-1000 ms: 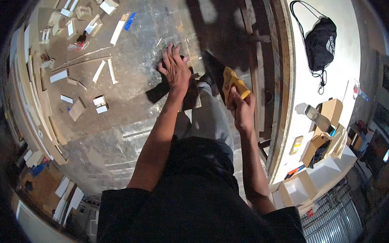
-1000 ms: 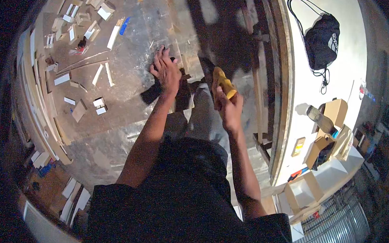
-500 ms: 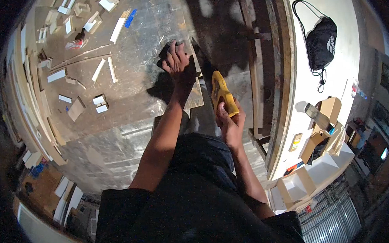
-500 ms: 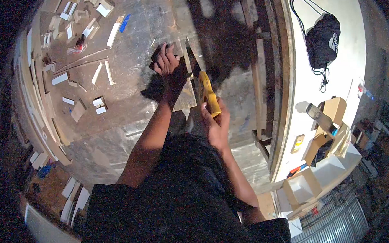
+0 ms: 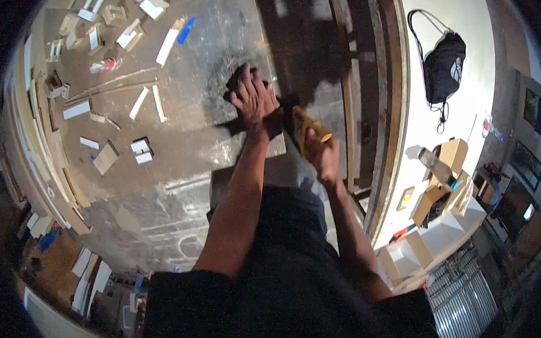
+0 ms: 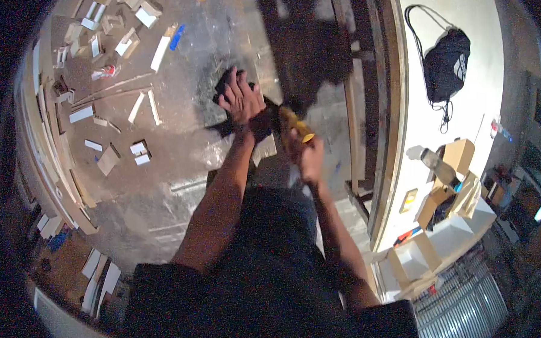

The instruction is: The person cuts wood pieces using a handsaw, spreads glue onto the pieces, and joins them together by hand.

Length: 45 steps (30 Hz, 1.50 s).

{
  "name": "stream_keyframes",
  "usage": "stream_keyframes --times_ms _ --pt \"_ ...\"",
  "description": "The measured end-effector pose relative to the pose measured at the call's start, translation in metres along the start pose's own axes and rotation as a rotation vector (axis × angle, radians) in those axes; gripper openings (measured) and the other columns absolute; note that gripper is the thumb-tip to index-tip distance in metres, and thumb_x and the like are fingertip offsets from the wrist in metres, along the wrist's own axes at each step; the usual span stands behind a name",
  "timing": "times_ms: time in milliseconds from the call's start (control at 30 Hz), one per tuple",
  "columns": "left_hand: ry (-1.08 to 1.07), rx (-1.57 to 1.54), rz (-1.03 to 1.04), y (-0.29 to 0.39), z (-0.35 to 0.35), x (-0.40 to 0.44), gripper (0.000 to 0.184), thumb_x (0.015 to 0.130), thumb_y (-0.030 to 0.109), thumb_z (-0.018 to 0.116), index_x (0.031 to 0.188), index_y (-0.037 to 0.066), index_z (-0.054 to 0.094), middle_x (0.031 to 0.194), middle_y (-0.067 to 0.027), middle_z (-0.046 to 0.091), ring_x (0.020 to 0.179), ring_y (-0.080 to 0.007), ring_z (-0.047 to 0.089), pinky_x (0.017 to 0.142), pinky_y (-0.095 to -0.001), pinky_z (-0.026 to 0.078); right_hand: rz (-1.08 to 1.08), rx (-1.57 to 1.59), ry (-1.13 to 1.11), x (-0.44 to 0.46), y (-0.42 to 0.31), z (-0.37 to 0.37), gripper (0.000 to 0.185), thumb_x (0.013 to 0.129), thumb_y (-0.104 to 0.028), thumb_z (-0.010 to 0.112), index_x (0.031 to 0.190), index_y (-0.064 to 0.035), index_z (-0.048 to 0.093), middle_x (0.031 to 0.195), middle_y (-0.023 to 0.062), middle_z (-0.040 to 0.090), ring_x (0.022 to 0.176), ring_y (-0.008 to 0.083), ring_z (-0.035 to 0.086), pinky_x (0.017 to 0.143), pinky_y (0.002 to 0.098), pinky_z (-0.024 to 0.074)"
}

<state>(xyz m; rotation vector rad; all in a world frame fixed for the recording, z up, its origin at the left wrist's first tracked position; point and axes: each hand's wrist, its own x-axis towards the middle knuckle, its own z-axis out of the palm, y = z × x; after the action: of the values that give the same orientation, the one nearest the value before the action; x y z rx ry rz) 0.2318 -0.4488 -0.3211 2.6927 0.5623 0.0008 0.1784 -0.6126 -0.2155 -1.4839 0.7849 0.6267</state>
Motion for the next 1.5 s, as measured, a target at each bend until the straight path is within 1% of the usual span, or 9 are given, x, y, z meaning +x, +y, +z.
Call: stream_keyframes --times_ms 167,467,667,700,767,1000,1100,1333,1500 --pt "-0.008 0.053 0.01 -0.002 0.004 -0.003 0.055 0.098 0.028 0.061 0.147 0.008 0.044 0.164 -0.0097 0.031 0.14 -0.0299 0.037 0.111 -0.0531 0.02 -0.054 0.089 0.153 -0.011 0.016 -0.037 0.011 0.098 -0.015 0.068 0.104 -0.0071 0.063 0.073 -0.0057 0.055 0.056 0.0047 0.049 0.048 0.0229 0.0356" --pt "0.165 -0.093 0.068 0.004 0.005 -0.002 0.048 0.099 0.031 0.054 0.14 0.006 0.051 0.156 -0.0114 0.045 0.136 -0.0315 0.043 0.11 -0.056 0.021 -0.102 0.181 0.092 -0.041 -0.013 -0.005 0.006 0.102 -0.015 0.064 0.101 -0.0095 0.063 0.072 -0.0074 0.052 0.058 0.0032 0.045 0.051 0.0222 0.0335" --pt "0.146 -0.058 0.057 -0.004 0.012 -0.003 0.048 0.099 0.024 0.057 0.141 0.006 0.045 0.157 -0.0119 0.042 0.138 -0.0308 0.041 0.109 -0.0532 0.023 -0.548 -0.165 0.059 0.025 0.022 0.007 0.019 0.097 -0.016 0.073 0.106 0.0003 0.07 0.084 -0.0006 0.067 0.072 0.0057 0.057 0.059 0.0249 0.0449" --pt "0.139 -0.033 0.077 -0.006 0.012 -0.003 0.05 0.097 0.022 0.061 0.141 0.006 0.043 0.157 -0.012 0.042 0.138 -0.0306 0.041 0.109 -0.0523 0.023 -0.548 -0.164 0.061 0.038 0.024 0.01 0.019 0.097 -0.016 0.073 0.106 0.0003 0.07 0.084 -0.0006 0.067 0.072 0.0057 0.057 0.059 0.0249 0.0449" --pt "0.128 -0.085 0.072 0.001 0.004 -0.004 0.051 0.096 0.02 0.061 0.142 0.005 0.043 0.156 -0.0131 0.043 0.139 -0.032 0.039 0.11 -0.0524 0.022 -0.23 -0.344 0.001 0.063 0.027 0.02 0.026 0.096 -0.02 0.076 0.103 0.0046 0.071 0.085 0.0011 0.069 0.077 0.0072 0.059 0.066 0.0278 0.0488" --pt "0.077 -0.101 0.03 -0.003 0.007 -0.006 0.053 0.096 0.016 0.064 0.142 0.006 0.039 0.157 -0.0144 0.04 0.139 -0.0338 0.039 0.108 -0.0526 0.023 -0.252 -0.041 -0.208 0.092 0.061 0.037 0.029 0.096 -0.023 0.076 0.104 0.0043 0.071 0.08 -0.0049 0.062 0.07 0.0061 0.05 0.06 0.026 0.0419" --pt "0.119 -0.12 0.075 -0.008 0.003 -0.003 0.056 0.095 0.016 0.066 0.142 0.005 0.039 0.156 -0.0146 0.041 0.139 -0.0343 0.039 0.109 -0.0524 0.024 -0.288 -0.226 -0.16 0.096 0.06 0.035 0.025 0.097 -0.022 0.075 0.102 0.0027 0.071 0.081 -0.0048 0.063 0.071 0.0053 0.05 0.062 0.0254 0.0409" --pt "0.107 -0.09 0.082 -0.007 -0.002 0.001 0.057 0.094 0.016 0.066 0.144 0.009 0.039 0.154 -0.0124 0.044 0.138 -0.0334 0.04 0.11 -0.0518 0.025 -0.216 -0.121 -0.137 0.093 0.061 0.041 0.022 0.098 -0.022 0.074 0.098 0.0004 0.071 0.081 -0.0049 0.063 0.071 0.0049 0.051 0.063 0.0256 0.0411" --pt "0.125 -0.079 0.094 -0.008 0.002 0.0 0.059 0.092 0.017 0.068 0.143 0.01 0.04 0.154 -0.0113 0.042 0.136 -0.0343 0.041 0.11 -0.0523 0.024 -0.372 -0.149 -0.099 0.103 0.069 0.04 0.023 0.096 -0.02 0.073 0.1 0.002 0.075 0.075 -0.0028 0.064 0.067 0.0062 0.053 0.058 0.0286 0.0436"
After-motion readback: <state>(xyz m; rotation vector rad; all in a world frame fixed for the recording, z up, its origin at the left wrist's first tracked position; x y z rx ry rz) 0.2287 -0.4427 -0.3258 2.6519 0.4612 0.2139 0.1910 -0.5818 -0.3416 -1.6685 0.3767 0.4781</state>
